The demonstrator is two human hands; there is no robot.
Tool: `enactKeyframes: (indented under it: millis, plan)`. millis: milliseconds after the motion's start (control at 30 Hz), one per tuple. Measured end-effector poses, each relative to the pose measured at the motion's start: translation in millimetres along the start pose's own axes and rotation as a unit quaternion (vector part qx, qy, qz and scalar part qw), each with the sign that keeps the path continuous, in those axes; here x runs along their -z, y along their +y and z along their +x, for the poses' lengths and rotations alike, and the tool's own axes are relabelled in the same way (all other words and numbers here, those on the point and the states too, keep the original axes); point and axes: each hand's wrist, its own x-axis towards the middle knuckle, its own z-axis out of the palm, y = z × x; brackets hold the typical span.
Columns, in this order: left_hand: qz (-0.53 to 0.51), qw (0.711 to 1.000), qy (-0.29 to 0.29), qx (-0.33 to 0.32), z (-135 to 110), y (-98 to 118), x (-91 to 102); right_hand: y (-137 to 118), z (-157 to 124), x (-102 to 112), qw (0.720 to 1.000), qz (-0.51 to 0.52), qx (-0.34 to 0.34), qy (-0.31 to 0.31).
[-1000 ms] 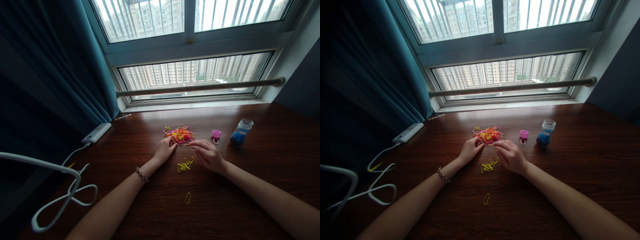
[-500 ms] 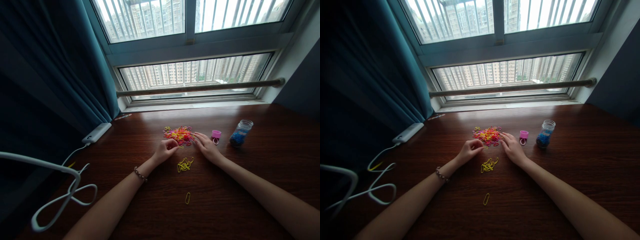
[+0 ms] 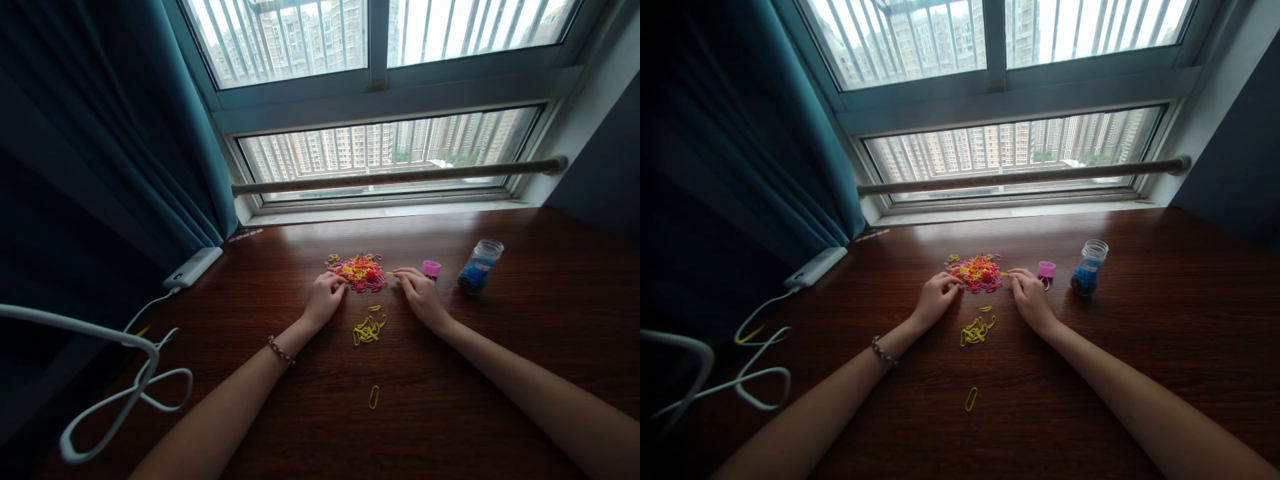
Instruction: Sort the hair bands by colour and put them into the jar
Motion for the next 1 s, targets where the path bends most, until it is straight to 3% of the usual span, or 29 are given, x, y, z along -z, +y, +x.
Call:
enactKeyframes:
  millis: [67,133,233,333,500,600,700,833,900,1000]
  plan:
    - [0.033,0.999,-0.013,-0.016,-0.1,-4.7,-2.3,-9.3,-2.9,6.2,0.999,0.032,0.006,0.034]
    - [0.054,0.998,-0.020,-0.027,-1.0,-7.3,-4.3,-20.8,-6.9,11.1,0.996,0.074,0.040,0.021]
    - [0.070,0.997,-0.013,-0.022,-2.5,-7.9,-6.5,-36.4,-13.3,13.1,0.976,0.157,0.106,-0.104]
    - [0.077,0.997,-0.007,-0.010,-3.0,-6.7,-7.1,-42.6,-16.8,9.5,0.952,0.198,0.116,-0.203]
    - [0.084,0.996,-0.010,0.008,-2.6,-4.2,-5.2,-37.4,-15.7,3.2,0.975,0.129,0.099,-0.149]
    - [0.084,0.996,-0.017,0.016,-2.5,-2.9,-4.1,-37.6,-15.8,3.6,0.966,0.119,0.113,-0.201]
    - [0.083,0.996,-0.023,0.013,-2.1,-2.3,-3.7,-37.8,-16.6,4.3,0.948,0.178,0.068,-0.254]
    - [0.077,0.997,-0.022,0.011,-1.5,-2.0,-3.5,-32.8,-15.8,2.0,0.954,0.219,-0.012,-0.205]
    - [0.071,0.997,-0.021,0.009,-1.3,-1.3,-3.0,-32.2,-14.8,1.7,0.956,0.211,-0.009,-0.205]
    - [0.057,0.998,-0.028,0.010,-1.3,0.4,-1.8,-36.2,-13.9,4.5,0.945,0.193,0.040,-0.262]
